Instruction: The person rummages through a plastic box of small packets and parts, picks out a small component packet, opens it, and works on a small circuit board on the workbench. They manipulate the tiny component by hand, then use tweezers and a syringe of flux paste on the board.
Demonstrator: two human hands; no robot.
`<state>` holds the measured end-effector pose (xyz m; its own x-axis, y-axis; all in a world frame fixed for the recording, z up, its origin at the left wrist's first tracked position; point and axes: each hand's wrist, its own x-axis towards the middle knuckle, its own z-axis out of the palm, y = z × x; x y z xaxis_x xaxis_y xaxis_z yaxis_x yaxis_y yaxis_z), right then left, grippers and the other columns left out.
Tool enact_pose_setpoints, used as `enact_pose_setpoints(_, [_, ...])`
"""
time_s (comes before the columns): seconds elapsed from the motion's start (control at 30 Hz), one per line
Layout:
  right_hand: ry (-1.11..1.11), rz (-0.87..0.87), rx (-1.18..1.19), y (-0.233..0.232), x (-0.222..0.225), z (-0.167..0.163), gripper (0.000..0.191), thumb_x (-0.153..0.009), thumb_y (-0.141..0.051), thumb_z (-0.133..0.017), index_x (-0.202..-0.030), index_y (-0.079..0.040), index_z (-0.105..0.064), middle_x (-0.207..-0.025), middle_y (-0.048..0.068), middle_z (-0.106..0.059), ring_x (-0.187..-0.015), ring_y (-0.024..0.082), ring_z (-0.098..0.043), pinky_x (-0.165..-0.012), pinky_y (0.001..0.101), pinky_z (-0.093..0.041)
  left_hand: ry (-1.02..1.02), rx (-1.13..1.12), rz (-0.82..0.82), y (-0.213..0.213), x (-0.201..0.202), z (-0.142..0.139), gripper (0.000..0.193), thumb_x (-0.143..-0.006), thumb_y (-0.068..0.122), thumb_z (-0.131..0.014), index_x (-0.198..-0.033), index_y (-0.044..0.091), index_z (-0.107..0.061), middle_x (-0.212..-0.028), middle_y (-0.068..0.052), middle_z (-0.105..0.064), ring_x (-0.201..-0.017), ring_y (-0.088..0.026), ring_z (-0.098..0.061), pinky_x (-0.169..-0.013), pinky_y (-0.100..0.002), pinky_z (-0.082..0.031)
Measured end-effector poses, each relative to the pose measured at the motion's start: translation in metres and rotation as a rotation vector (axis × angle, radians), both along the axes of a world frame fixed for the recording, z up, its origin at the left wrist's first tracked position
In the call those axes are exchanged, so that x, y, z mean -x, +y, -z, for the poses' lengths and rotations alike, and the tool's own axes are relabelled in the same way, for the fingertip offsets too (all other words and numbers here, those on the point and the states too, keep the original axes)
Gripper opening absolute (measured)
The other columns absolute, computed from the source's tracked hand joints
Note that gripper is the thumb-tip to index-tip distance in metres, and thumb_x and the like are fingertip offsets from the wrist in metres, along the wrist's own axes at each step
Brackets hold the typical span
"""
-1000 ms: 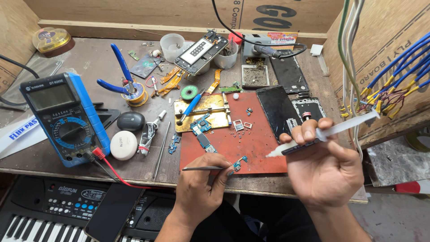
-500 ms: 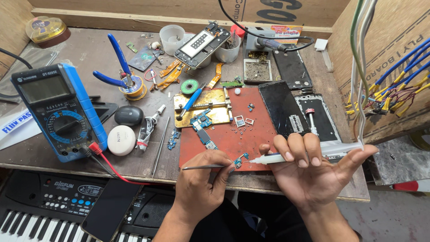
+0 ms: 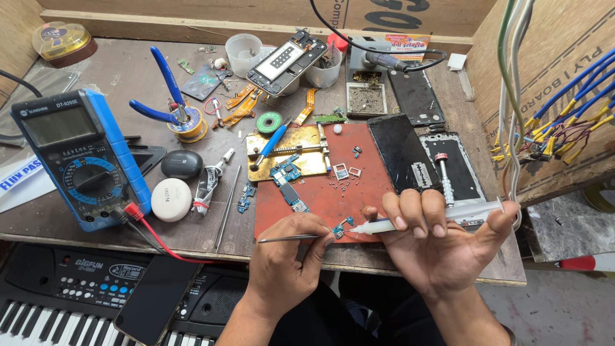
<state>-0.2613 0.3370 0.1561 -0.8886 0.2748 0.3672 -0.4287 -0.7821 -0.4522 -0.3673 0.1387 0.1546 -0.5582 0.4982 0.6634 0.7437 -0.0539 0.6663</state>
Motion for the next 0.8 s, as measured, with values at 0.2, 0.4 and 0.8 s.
enact_pose_setpoints(0.2, [-0.007, 0.006, -0.011, -0.0002, 0.0015, -0.0003, 0.083, -0.092, -0.089, -0.029, -0.072, -0.009, -0.039, -0.081, 0.006, -0.041, -0.085, 0.023, -0.041, -0.117, 0.0570, -0.032, -0.004, 0.001, 0.001, -0.0005, -0.0002, -0.0005, 0.017, -0.093, 0.007, -0.075, -0.100, 0.006, -0.059, -0.088, -0.005, -0.072, -0.076, -0.021, -0.074, -0.065, -0.031, -0.059])
enact_pose_setpoints(0.4, [-0.006, 0.007, -0.031, 0.0008, 0.0004, -0.0006, 0.083, -0.094, -0.089, -0.030, -0.072, -0.009, -0.038, -0.080, 0.006, -0.041, -0.084, 0.023, -0.041, -0.117, 0.0565, -0.032, -0.016, -0.002, 0.001, 0.0000, -0.0007, -0.0016, 0.017, -0.093, 0.007, -0.075, -0.100, 0.006, -0.060, -0.088, -0.005, -0.073, -0.076, -0.020, -0.075, -0.065, -0.030, -0.060])
enact_pose_setpoints(0.8, [-0.062, 0.077, -0.018, 0.0069, -0.0077, -0.0038, 0.085, -0.093, -0.091, -0.032, -0.075, -0.008, -0.040, -0.082, 0.006, -0.040, -0.084, 0.023, -0.038, -0.105, 0.0453, -0.031, -0.021, 0.000, -0.004, 0.0001, -0.0002, -0.0016, 0.015, -0.092, 0.006, -0.075, -0.097, 0.007, -0.061, -0.088, -0.005, -0.073, -0.077, -0.021, -0.074, -0.066, -0.031, -0.059])
